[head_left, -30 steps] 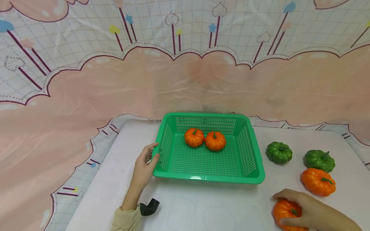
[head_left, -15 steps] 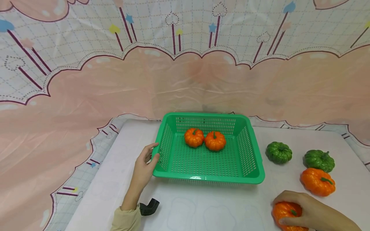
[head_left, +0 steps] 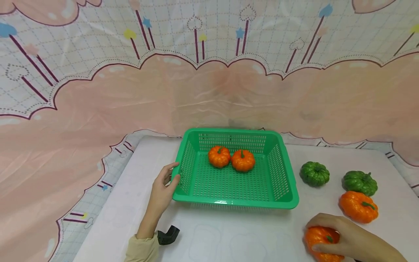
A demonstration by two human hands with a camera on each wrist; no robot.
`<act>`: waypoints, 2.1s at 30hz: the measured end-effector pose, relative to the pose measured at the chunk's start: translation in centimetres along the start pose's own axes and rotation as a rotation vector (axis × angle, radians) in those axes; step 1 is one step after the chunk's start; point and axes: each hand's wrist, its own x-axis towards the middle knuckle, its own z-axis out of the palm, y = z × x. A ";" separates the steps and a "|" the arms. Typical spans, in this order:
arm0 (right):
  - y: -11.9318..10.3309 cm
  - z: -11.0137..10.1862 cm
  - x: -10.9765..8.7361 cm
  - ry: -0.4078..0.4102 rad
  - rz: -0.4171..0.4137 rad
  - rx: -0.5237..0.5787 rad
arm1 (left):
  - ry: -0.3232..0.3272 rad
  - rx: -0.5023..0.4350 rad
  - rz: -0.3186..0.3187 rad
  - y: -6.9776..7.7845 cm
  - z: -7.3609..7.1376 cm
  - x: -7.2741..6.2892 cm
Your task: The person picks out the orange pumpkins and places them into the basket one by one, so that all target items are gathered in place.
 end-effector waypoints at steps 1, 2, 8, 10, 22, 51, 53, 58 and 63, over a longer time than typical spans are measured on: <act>-0.1 0.0 0.0 0.003 0.009 -0.006 | -0.001 0.002 0.000 0.0 0.0 0.0; -0.1 0.0 -0.1 0.005 0.012 -0.012 | -0.001 0.003 0.000 0.0 0.0 0.0; -0.5 -0.1 -0.1 0.029 0.020 -0.049 | 0.000 0.011 -0.003 0.0 0.0 0.0; -0.7 -0.2 0.0 0.037 0.008 -0.054 | 0.000 0.012 -0.005 0.0 0.0 0.0; -2.1 -0.8 0.1 0.179 -0.205 -0.150 | -0.004 0.014 -0.005 0.1 0.2 0.0; -6.8 -2.0 0.1 0.321 -0.256 -0.302 | -0.007 0.011 -0.001 0.2 -0.1 0.1; -6.9 -2.2 0.1 0.308 -0.245 -0.292 | -0.007 0.011 -0.003 0.2 -0.1 0.0; -7.0 -2.6 0.1 0.284 -0.234 -0.249 | -0.009 0.010 -0.007 0.2 -0.1 0.0; -7.7 -2.9 0.0 0.312 -0.271 -0.247 | -0.005 0.009 -0.001 0.1 -0.1 0.0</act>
